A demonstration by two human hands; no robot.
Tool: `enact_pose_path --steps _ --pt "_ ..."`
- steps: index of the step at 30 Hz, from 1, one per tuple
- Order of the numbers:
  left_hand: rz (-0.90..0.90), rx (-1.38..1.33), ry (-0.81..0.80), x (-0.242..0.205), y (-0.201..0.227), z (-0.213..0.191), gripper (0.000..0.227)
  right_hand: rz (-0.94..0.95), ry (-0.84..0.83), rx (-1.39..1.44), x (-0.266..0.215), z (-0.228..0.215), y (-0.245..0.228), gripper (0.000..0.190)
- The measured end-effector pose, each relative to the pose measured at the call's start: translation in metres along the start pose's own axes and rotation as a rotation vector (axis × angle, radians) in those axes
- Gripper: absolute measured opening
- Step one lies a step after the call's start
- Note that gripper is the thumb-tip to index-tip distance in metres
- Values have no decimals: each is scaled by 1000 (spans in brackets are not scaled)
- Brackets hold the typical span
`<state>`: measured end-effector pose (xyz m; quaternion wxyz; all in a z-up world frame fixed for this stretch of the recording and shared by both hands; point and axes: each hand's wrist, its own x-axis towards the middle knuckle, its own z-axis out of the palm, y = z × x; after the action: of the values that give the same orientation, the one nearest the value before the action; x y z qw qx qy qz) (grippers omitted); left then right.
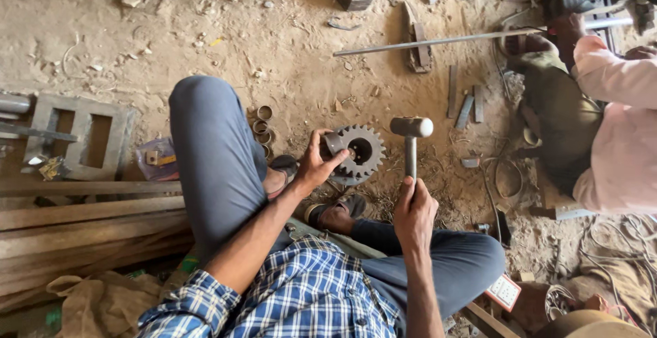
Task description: The person sits on the ground and uses a hammer to shape small metal rings on a gear-like anvil. They repeatedly pick up rings, position them on the anvil, and strike them to deform the metal.
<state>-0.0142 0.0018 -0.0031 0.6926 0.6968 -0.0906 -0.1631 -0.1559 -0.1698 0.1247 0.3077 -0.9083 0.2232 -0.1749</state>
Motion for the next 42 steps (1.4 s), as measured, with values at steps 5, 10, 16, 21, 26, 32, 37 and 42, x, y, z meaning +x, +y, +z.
enact_pose_path --steps 5,10,16,21,26,32,37,42 --pt "35 -163 -27 4 -22 0 55 65 -59 86 17 -13 4 44" --pt "15 -227 -35 5 -33 3 57 73 -117 130 83 -52 7 48" --pt "32 -174 -52 6 -36 -1 59 353 -374 41 168 -67 10 58" --pt "27 -160 -53 8 -24 -2 61 556 -735 -52 193 -33 42 56" --pt "-71 26 18 3 2 -8 63 525 -1349 -343 182 -27 112 57" --pt "-220 -195 97 6 10 -1 59 950 -986 -213 204 -70 182 40" --pt "-280 -257 115 8 6 6 53 1102 -582 688 228 -74 163 52" --pt "-278 -276 93 8 5 0 54 1081 -491 472 164 -15 123 48"
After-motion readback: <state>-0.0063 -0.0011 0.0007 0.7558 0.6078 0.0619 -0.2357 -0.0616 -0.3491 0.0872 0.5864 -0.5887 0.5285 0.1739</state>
